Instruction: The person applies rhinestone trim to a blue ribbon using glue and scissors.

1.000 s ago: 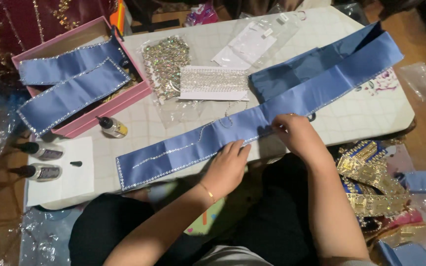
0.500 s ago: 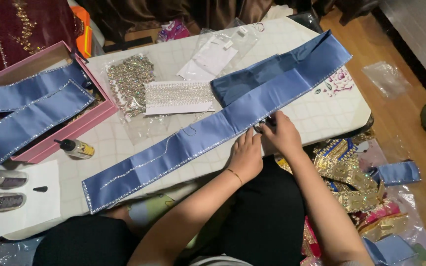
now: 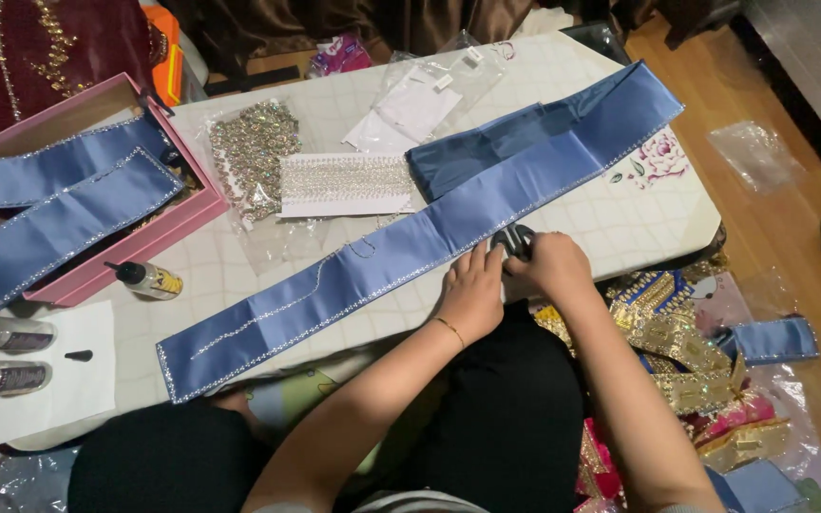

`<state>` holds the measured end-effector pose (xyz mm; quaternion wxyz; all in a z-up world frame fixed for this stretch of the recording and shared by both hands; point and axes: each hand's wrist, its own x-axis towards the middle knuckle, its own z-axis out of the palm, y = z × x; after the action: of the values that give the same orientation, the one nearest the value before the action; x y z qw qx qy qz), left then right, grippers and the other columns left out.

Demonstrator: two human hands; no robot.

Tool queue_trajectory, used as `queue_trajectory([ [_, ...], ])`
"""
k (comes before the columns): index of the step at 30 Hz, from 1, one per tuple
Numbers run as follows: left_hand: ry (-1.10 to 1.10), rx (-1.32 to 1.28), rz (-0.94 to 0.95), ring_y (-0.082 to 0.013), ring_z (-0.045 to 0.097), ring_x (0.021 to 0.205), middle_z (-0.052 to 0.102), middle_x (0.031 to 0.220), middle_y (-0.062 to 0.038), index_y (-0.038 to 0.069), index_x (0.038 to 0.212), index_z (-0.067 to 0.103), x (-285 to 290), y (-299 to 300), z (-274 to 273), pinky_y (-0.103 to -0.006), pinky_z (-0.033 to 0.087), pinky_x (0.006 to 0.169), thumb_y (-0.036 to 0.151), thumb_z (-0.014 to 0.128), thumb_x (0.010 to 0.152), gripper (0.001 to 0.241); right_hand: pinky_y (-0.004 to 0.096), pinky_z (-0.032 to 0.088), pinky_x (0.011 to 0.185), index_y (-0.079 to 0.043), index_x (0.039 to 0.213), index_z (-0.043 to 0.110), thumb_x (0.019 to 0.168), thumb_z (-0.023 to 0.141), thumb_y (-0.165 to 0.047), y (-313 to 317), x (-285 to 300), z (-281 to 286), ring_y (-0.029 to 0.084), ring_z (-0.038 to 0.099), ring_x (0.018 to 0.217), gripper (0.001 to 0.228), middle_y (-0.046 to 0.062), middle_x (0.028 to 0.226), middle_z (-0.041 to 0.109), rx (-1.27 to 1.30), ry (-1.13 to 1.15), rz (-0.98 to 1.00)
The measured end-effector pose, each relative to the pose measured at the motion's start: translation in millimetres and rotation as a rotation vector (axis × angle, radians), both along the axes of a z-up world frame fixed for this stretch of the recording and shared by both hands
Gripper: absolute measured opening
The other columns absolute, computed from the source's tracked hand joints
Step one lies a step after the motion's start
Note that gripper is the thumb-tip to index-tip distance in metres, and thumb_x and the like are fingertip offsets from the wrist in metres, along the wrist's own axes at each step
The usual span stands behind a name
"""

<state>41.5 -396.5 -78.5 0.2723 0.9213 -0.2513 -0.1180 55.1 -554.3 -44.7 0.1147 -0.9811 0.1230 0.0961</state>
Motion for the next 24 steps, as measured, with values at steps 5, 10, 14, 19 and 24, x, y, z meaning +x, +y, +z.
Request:
queue_trajectory([
  [5, 0.044, 0.002, -0.016, -0.0393, 0.029, 0.142, 0.024, 0.161, -0.022, 0.002, 0.157, 0.023, -0.8, -0.3, 6.1, -0.0558, 0.034, 0.108, 0.005, 0.055, 0.087, 0.077, 0.053, 0.059, 0.086, -0.001, 0.104, 0.076, 0.081, 0.068, -0.053, -6.9, -38.1, 33.2, 0.042, 0.072, 0.106, 0.058, 0.025, 0.100, 0.075, 0.016, 0.161, -0.035],
  [10, 0.135, -0.088, -0.039, -0.0389, 0.026, 0.144, 0.021, 0.162, -0.021, 0.002, 0.158, 0.021, -4.8, -2.7, -6.4, -0.0546, 0.032, 0.109, 0.002, 0.049, 0.088, 0.075, 0.054, 0.055, 0.095, 0.007, 0.113, 0.075, 0.087, 0.068, -0.037, -32.7, -79.5, 73.9, 0.045, 0.071, 0.112, 0.051, 0.032, 0.107, 0.075, 0.216, 0.190, -0.096],
  [14, -0.135, -0.405, -0.093, -0.0457, 0.054, 0.125, 0.050, 0.139, -0.035, -0.015, 0.143, 0.035, -12.6, 3.5, -11.8, -0.0473, 0.042, 0.107, 0.005, 0.053, 0.085, 0.064, 0.030, 0.041, 0.051, 0.001, 0.092, 0.076, 0.085, 0.067, -0.015, -100.4, -110.0, 43.9, 0.017, 0.053, 0.057, 0.020, 0.008, 0.068, 0.066, 0.610, 0.199, -0.044],
  [19, 0.311, -0.714, 0.079, -0.0317, 0.066, 0.116, 0.049, 0.143, -0.031, -0.009, 0.154, 0.012, -30.7, 14.8, -14.2, -0.0386, 0.052, 0.098, 0.018, 0.054, 0.095, 0.077, 0.028, 0.034, 0.049, -0.001, 0.095, 0.079, 0.085, 0.065, -0.009, -109.3, -133.0, 34.0, 0.015, 0.048, 0.054, 0.018, 0.007, 0.066, 0.064, 0.858, 0.220, 0.046],
  [24, 0.722, -1.175, 0.238, -0.0224, 0.056, 0.127, 0.050, 0.148, -0.010, 0.011, 0.159, 0.026, -48.7, 82.1, 27.8, -0.0370, 0.047, 0.100, 0.036, 0.040, 0.103, 0.063, 0.022, 0.033, 0.049, 0.002, 0.100, 0.072, 0.085, 0.065, 0.000, -52.1, -115.1, 45.3, 0.008, 0.048, 0.060, 0.017, 0.002, 0.076, 0.064, 1.209, 0.229, 0.259],
])
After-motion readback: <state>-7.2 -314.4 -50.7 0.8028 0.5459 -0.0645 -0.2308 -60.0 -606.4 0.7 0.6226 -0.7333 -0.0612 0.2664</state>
